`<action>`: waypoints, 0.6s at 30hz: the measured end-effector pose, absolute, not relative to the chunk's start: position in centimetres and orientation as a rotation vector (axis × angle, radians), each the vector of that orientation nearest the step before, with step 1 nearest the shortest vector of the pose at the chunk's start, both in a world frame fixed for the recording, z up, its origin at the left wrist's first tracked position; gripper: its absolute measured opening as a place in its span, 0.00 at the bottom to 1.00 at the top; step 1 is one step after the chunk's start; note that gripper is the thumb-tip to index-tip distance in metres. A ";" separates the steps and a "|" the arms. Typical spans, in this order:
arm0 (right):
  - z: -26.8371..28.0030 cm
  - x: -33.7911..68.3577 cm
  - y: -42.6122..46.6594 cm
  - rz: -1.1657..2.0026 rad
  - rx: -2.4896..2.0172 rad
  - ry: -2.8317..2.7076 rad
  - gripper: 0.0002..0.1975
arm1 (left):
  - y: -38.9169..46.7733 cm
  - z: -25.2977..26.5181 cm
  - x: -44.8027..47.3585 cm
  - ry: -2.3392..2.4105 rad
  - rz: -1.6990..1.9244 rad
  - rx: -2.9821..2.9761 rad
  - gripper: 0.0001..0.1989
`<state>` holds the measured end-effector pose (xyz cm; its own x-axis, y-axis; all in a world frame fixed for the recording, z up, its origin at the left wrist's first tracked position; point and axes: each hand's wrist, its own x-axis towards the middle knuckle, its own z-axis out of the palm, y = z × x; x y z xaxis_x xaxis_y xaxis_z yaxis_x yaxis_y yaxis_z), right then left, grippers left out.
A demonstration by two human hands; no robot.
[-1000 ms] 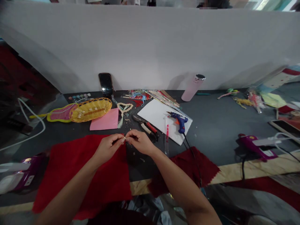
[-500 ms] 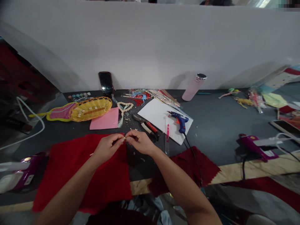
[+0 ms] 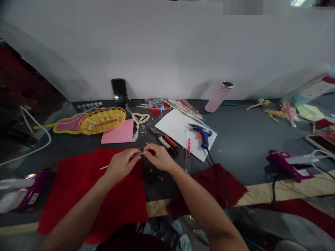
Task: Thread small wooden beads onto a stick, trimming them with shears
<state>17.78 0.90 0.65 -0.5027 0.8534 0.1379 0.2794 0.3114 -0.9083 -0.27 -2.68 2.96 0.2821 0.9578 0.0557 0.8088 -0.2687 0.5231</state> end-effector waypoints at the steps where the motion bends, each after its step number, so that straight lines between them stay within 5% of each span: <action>1: 0.6 17.8 1.0 1.238 -1.008 -1.904 0.08 | -2.7 2.9 -0.3 1.629 0.533 2.160 0.12; 18: 0.1 17.2 0.8 1.383 -1.033 -1.783 0.10 | -2.6 2.2 -0.1 1.752 0.631 2.136 0.12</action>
